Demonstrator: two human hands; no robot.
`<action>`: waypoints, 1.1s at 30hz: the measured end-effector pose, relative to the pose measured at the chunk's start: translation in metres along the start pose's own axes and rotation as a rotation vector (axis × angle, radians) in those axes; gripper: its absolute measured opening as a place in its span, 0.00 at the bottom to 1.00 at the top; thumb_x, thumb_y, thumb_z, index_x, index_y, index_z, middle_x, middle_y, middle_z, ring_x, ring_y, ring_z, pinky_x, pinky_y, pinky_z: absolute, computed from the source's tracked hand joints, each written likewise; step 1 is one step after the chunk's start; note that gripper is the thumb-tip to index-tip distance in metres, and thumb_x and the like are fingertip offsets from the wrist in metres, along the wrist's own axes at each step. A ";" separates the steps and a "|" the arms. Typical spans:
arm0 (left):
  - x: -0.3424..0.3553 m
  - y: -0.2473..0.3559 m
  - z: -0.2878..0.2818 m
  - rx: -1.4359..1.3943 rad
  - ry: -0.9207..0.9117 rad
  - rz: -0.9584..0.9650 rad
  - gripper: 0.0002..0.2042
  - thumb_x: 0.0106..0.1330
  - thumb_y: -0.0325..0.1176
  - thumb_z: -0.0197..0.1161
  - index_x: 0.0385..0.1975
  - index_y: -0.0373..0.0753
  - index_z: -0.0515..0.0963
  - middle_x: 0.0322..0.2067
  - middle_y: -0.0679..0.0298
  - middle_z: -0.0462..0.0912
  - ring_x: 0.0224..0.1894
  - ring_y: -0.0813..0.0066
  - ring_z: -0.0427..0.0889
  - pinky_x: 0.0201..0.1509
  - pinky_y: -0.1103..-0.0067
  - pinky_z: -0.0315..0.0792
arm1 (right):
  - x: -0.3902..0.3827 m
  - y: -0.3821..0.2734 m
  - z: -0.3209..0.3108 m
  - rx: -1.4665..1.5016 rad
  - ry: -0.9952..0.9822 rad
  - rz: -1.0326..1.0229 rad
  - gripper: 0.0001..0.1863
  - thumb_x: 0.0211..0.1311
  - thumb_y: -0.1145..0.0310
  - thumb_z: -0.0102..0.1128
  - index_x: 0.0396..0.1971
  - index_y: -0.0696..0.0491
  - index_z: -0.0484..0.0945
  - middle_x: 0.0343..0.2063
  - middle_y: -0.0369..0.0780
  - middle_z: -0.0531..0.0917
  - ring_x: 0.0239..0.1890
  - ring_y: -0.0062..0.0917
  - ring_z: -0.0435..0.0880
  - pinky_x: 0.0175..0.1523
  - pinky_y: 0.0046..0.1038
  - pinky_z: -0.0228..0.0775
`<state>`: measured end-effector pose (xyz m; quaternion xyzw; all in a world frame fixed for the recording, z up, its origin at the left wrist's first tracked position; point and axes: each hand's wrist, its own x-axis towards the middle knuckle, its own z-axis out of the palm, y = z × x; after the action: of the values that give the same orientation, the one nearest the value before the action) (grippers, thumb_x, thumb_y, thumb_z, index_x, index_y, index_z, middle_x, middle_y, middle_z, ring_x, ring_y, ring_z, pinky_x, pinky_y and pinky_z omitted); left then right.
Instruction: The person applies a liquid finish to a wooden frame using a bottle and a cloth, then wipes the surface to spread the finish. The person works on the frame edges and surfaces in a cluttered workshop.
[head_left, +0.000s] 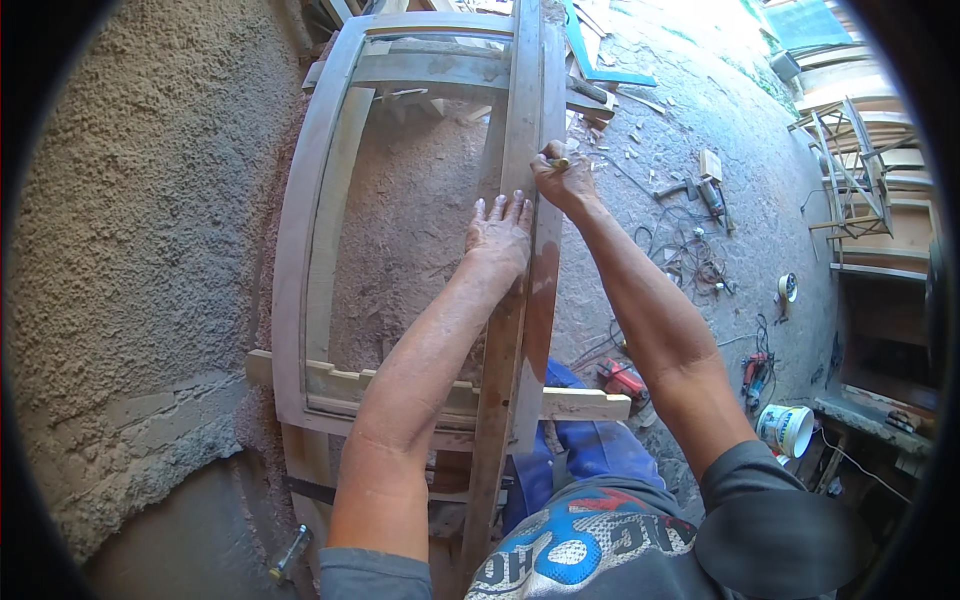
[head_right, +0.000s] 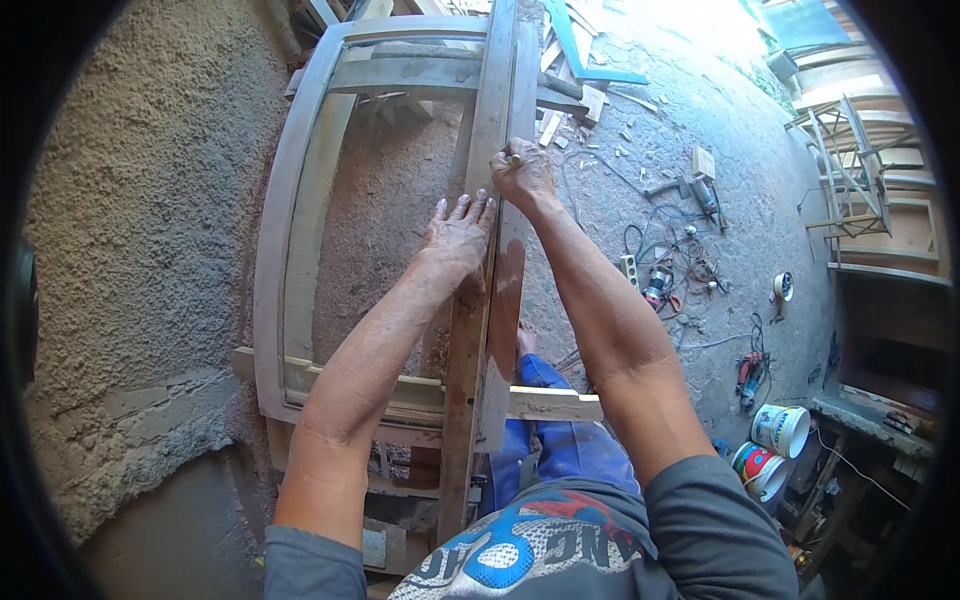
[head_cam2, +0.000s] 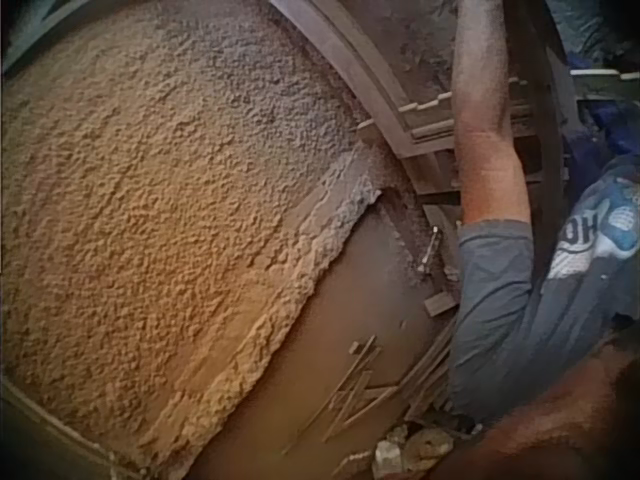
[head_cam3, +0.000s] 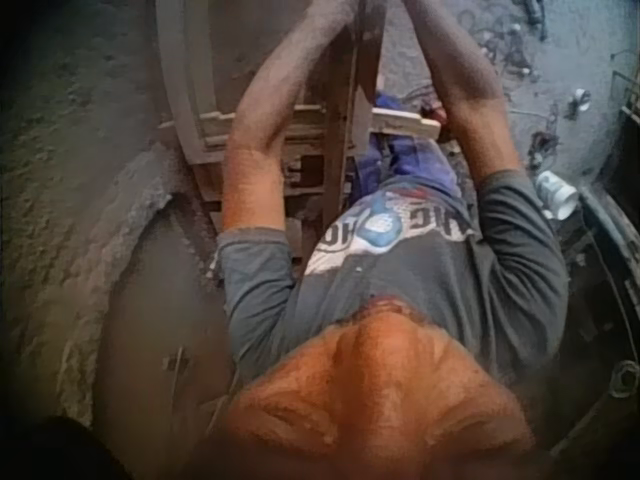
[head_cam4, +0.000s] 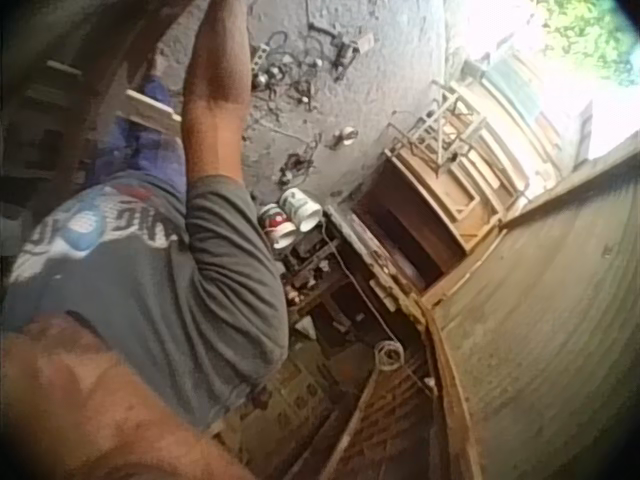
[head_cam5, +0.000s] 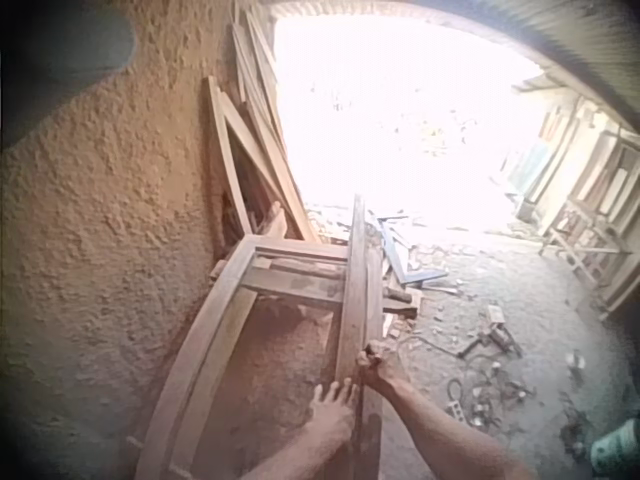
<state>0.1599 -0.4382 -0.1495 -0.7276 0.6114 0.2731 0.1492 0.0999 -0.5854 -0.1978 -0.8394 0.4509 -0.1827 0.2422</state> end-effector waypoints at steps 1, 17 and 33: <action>-0.001 0.000 0.000 0.010 -0.001 -0.002 0.73 0.29 0.44 0.87 0.77 0.39 0.40 0.78 0.57 0.39 0.79 0.60 0.42 0.80 0.58 0.37 | 0.001 0.000 0.001 -0.008 -0.012 -0.003 0.13 0.58 0.62 0.55 0.31 0.56 0.82 0.34 0.51 0.86 0.39 0.46 0.86 0.47 0.41 0.78; -0.002 0.000 -0.001 0.123 0.020 0.005 0.71 0.33 0.56 0.84 0.77 0.44 0.41 0.78 0.63 0.41 0.79 0.65 0.44 0.81 0.61 0.36 | 0.000 0.007 0.004 -0.021 -0.007 -0.007 0.13 0.59 0.62 0.54 0.31 0.55 0.82 0.34 0.51 0.86 0.40 0.47 0.86 0.48 0.41 0.78; -0.002 -0.001 -0.003 0.034 -0.014 0.006 0.74 0.29 0.48 0.87 0.77 0.41 0.38 0.78 0.60 0.38 0.80 0.62 0.40 0.81 0.61 0.32 | -0.012 0.004 0.002 0.018 0.036 -0.026 0.12 0.56 0.63 0.55 0.29 0.55 0.82 0.32 0.51 0.86 0.38 0.46 0.86 0.46 0.40 0.78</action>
<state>0.1613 -0.4380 -0.1460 -0.7211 0.6172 0.2680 0.1648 0.0921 -0.5770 -0.2024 -0.8395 0.4428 -0.2048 0.2393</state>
